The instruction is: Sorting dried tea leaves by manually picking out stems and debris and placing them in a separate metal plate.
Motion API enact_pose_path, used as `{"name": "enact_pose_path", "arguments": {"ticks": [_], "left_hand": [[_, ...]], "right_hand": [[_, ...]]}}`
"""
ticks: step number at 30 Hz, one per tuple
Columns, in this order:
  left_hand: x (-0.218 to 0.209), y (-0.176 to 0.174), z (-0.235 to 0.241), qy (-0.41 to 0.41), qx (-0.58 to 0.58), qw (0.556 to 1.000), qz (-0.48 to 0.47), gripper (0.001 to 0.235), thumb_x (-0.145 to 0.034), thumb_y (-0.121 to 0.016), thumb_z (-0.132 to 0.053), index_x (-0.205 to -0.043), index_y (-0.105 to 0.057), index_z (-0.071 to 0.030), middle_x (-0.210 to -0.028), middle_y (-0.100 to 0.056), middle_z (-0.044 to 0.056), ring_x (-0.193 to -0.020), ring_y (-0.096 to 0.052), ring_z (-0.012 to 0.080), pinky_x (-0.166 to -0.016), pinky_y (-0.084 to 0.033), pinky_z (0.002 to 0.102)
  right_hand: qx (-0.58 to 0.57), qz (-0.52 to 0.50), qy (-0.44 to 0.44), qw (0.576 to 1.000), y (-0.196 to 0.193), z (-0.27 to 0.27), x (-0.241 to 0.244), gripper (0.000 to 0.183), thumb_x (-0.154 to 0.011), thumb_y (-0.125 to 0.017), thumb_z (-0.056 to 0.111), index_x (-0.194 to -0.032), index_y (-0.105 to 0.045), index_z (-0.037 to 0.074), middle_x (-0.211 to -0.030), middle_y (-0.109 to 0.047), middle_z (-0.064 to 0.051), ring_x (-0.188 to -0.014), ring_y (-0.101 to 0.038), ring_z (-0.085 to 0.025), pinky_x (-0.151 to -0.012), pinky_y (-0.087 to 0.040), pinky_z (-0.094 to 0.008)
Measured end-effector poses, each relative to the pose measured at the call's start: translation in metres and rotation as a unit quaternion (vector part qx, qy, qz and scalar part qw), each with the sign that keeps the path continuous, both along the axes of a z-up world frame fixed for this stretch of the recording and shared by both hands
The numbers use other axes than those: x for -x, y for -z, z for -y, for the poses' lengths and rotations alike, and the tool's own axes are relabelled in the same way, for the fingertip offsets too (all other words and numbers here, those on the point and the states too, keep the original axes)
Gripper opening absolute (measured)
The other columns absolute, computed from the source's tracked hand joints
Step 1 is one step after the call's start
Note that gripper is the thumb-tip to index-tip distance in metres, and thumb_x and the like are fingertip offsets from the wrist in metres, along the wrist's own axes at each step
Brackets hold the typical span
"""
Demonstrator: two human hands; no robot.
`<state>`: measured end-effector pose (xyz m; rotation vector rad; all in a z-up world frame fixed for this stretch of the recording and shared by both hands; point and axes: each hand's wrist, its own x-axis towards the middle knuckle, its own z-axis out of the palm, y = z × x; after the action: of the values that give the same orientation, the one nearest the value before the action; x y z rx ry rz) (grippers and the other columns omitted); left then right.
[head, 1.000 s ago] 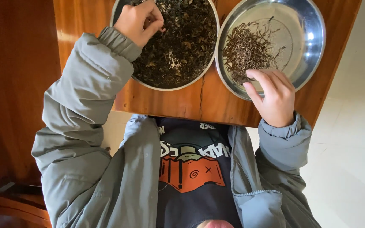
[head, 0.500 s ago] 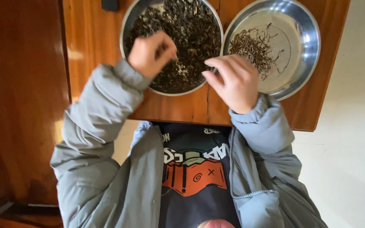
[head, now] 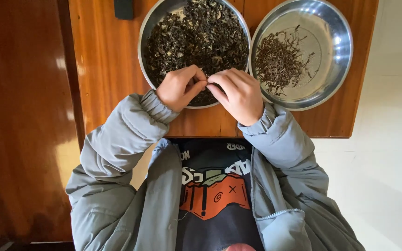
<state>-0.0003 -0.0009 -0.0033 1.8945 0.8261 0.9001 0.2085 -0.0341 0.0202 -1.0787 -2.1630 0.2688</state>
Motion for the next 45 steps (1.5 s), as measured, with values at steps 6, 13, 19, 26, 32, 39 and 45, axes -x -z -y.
{"name": "enact_pose_path", "arguments": {"ticks": [6, 13, 19, 26, 32, 39, 45], "left_hand": [[-0.004, 0.011, -0.001, 0.008, -0.017, 1.000, -0.009, 0.006, -0.098, -0.066, -0.001, -0.092, -0.067, -0.002, -0.076, -0.070, 0.014, -0.060, -0.065, 0.0295, -0.052, -0.057, 0.038], [0.020, 0.018, -0.027, -0.051, -0.176, 0.972, -0.148, 0.009, -0.100, -0.068, 0.004, -0.105, -0.062, 0.000, -0.094, -0.071, 0.015, -0.077, -0.072, 0.0275, -0.065, -0.065, 0.035], [0.032, 0.023, -0.023, -0.077, -0.188, 0.906, -0.371, 0.053, -0.085, -0.094, -0.026, -0.114, -0.054, -0.007, -0.110, -0.045, 0.014, -0.082, -0.063, 0.0290, -0.056, -0.064, 0.043], [0.010, 0.071, -0.033, -0.112, -0.234, 0.837, -0.482, 0.058, -0.078, -0.092, -0.047, -0.120, -0.062, -0.020, -0.122, -0.054, 0.012, -0.090, -0.067, 0.0238, -0.041, -0.059, 0.035], [-0.012, 0.061, -0.061, -0.152, -0.320, 0.803, -0.480, 0.043, -0.077, -0.092, -0.053, -0.101, -0.069, -0.025, -0.112, -0.053, 0.005, -0.080, -0.063, 0.0148, -0.035, -0.053, 0.029], [-0.035, 0.102, -0.083, -0.156, -0.359, 0.785, -0.480, 0.043, -0.062, -0.096, -0.038, -0.093, -0.070, -0.023, -0.104, -0.052, 0.001, -0.076, -0.060, 0.0130, -0.037, -0.051, 0.028], [-0.039, 0.095, -0.086, -0.156, -0.387, 0.789, -0.451, 0.018, -0.077, -0.085, -0.015, -0.080, -0.068, -0.018, -0.097, -0.053, 0.001, -0.071, -0.057, 0.0115, -0.036, -0.047, 0.025]], "right_hand": [[0.009, 0.015, -0.005, 1.000, 0.009, 0.003, -0.006, 0.011, -0.097, -0.075, 0.006, -0.107, -0.073, 0.009, -0.089, -0.074, -0.008, -0.079, -0.073, -0.025, -0.072, -0.062, -0.037], [-0.032, 0.039, 0.061, 0.997, 0.000, 0.000, -0.054, 0.005, -0.105, -0.073, 0.001, -0.101, -0.071, 0.000, -0.089, -0.074, -0.013, -0.072, -0.070, -0.022, -0.068, -0.061, -0.036], [-0.003, 0.061, 0.147, 0.987, -0.001, 0.015, -0.128, 0.007, -0.106, -0.077, -0.009, -0.108, -0.071, -0.006, -0.097, -0.075, -0.019, -0.080, -0.071, -0.028, -0.074, -0.063, -0.039], [0.017, 0.070, 0.206, 0.976, 0.007, 0.029, -0.162, 0.007, -0.106, -0.078, -0.011, -0.108, -0.074, -0.006, -0.100, -0.077, -0.019, -0.078, -0.068, -0.027, -0.071, -0.059, -0.038], [0.036, 0.059, 0.214, 0.974, 0.011, 0.030, -0.175, 0.005, -0.107, -0.077, -0.009, -0.111, -0.077, -0.006, -0.097, -0.074, -0.019, -0.077, -0.066, -0.026, -0.069, -0.056, -0.037], [0.048, 0.044, 0.211, 0.975, 0.019, 0.028, -0.187, 0.006, -0.109, -0.075, -0.004, -0.114, -0.074, -0.006, -0.099, -0.076, -0.019, -0.080, -0.070, -0.026, -0.071, -0.060, -0.037], [0.055, 0.014, 0.202, 0.978, 0.017, 0.030, -0.189, 0.005, -0.108, -0.075, -0.006, -0.113, -0.074, -0.006, -0.098, -0.074, -0.019, -0.078, -0.068, -0.027, -0.071, -0.058, -0.038]]}}
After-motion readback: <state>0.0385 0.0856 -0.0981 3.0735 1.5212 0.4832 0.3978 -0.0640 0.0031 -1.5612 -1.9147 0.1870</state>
